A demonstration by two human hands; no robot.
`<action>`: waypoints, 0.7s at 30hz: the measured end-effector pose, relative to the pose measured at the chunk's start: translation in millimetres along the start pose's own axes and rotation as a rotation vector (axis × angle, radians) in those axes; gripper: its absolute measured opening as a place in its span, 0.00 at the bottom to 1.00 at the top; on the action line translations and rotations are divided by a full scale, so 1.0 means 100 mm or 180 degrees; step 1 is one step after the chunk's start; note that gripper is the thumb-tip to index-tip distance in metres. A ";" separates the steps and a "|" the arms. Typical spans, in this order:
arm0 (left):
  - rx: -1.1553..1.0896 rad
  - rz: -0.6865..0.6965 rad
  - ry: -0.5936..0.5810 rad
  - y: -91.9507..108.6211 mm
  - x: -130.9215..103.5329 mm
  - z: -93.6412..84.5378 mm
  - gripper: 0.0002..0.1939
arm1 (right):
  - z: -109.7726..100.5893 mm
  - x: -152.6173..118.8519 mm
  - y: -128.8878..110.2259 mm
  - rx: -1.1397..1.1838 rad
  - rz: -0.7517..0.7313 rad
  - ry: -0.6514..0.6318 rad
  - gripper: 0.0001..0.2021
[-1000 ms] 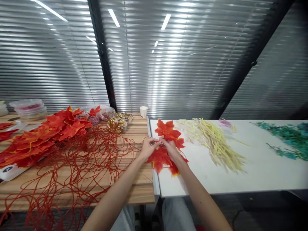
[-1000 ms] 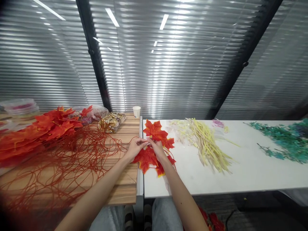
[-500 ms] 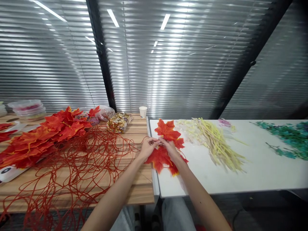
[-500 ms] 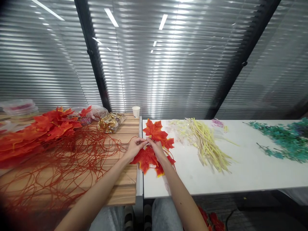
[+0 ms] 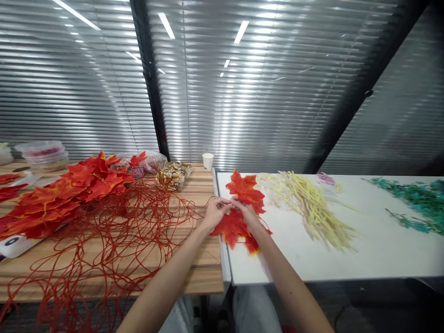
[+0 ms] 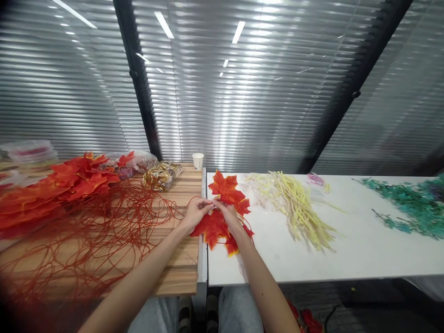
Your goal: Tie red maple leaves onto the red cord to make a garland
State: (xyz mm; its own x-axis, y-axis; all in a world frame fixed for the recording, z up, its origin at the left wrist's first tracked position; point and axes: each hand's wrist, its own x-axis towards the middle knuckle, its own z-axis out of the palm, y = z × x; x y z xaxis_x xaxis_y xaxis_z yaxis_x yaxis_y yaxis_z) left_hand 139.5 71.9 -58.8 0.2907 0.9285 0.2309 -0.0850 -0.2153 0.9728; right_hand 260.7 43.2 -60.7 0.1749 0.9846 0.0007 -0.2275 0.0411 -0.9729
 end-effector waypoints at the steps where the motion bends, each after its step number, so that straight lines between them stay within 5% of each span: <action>1: 0.0017 0.0002 0.0006 0.00 0.00 0.00 0.08 | -0.01 0.01 0.02 0.0023 -0.0021 -0.0002 0.12; 21: 0.0115 0.0112 0.0041 0.06 -0.01 -0.01 0.09 | 0.03 0.00 0.00 0.0035 -0.0246 -0.0176 0.14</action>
State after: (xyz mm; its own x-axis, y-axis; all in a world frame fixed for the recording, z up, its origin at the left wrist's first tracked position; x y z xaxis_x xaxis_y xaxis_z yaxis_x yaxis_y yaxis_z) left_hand 137.6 69.8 -52.9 0.2758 0.9240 0.2649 -0.0605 -0.2583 0.9642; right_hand 258.1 43.8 -60.1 0.1393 0.9863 0.0888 -0.2258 0.1190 -0.9669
